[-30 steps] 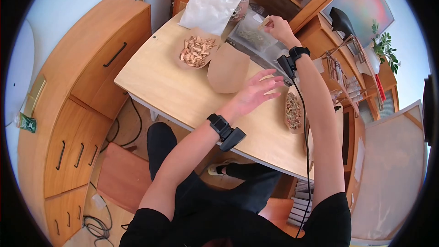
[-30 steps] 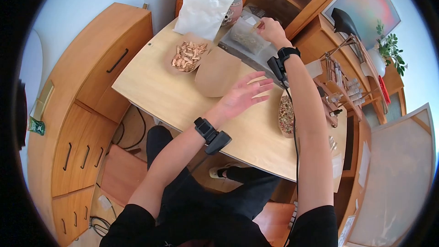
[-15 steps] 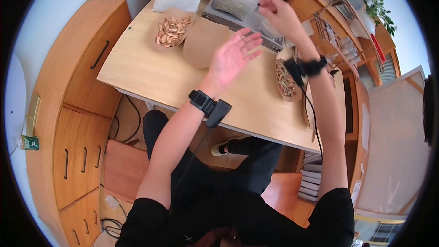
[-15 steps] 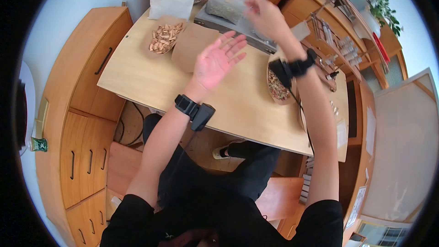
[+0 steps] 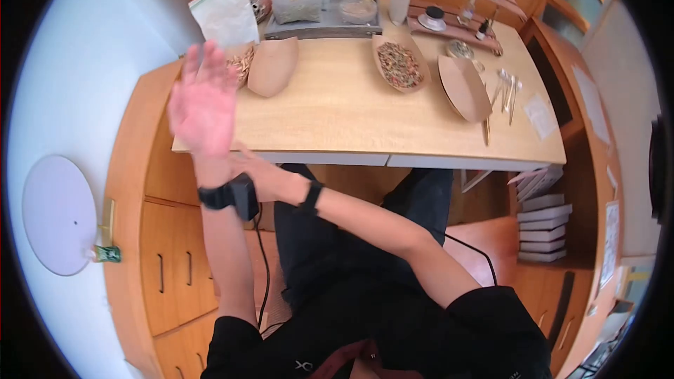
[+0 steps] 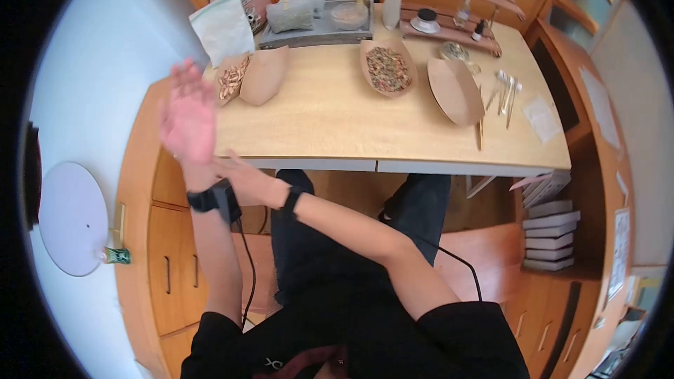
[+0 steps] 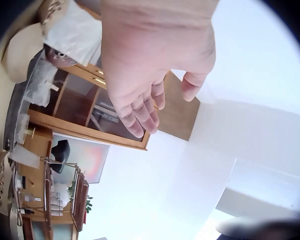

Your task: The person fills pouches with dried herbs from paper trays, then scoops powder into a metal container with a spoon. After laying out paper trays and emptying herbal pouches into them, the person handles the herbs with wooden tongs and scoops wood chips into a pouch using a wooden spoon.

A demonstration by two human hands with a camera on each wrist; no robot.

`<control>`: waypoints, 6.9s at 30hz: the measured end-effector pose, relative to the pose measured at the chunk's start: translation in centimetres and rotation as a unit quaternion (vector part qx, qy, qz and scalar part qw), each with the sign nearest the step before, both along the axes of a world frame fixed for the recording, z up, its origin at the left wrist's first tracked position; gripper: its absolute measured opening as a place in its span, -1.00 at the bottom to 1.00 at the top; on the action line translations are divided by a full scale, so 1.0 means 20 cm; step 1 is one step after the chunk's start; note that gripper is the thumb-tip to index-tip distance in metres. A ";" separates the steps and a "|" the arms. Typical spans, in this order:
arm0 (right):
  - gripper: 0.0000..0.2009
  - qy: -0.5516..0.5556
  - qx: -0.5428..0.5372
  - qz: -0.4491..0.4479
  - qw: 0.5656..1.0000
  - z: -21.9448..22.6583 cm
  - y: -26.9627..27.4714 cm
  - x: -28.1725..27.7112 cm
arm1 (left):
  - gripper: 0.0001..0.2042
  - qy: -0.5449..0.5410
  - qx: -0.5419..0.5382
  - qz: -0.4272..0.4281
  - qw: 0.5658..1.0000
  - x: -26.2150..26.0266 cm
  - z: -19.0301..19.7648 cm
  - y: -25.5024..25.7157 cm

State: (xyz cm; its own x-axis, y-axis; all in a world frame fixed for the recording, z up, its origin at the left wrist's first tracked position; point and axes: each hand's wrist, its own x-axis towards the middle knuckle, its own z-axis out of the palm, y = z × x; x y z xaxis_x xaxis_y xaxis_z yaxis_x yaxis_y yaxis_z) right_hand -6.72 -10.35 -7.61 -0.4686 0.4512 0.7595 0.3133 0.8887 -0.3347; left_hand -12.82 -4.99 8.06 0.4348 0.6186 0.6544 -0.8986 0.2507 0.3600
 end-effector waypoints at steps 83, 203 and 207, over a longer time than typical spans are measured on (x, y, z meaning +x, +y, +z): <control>-0.80 0.424 -0.582 0.032 0.693 0.53 0.19 1.33 | -0.48 0.223 -0.178 -0.048 0.957 0.92 -0.47 0.47; -0.54 0.036 -0.079 -0.267 0.960 0.47 0.24 1.32 | -0.18 0.220 -0.221 0.009 0.950 0.98 -0.53 0.46; -0.59 0.074 -0.084 -0.257 0.960 0.48 0.24 1.32 | -0.18 0.213 -0.228 0.027 0.950 0.98 -0.50 0.43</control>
State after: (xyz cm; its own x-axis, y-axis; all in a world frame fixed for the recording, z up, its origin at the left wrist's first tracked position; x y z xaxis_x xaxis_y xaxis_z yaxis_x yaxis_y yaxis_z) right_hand 19.67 -5.61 1.95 -0.0440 0.7157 0.6970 0.6339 0.5593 -0.5342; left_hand 6.75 3.51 -1.94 0.5590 0.8248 0.0845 -0.7116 0.4250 0.5595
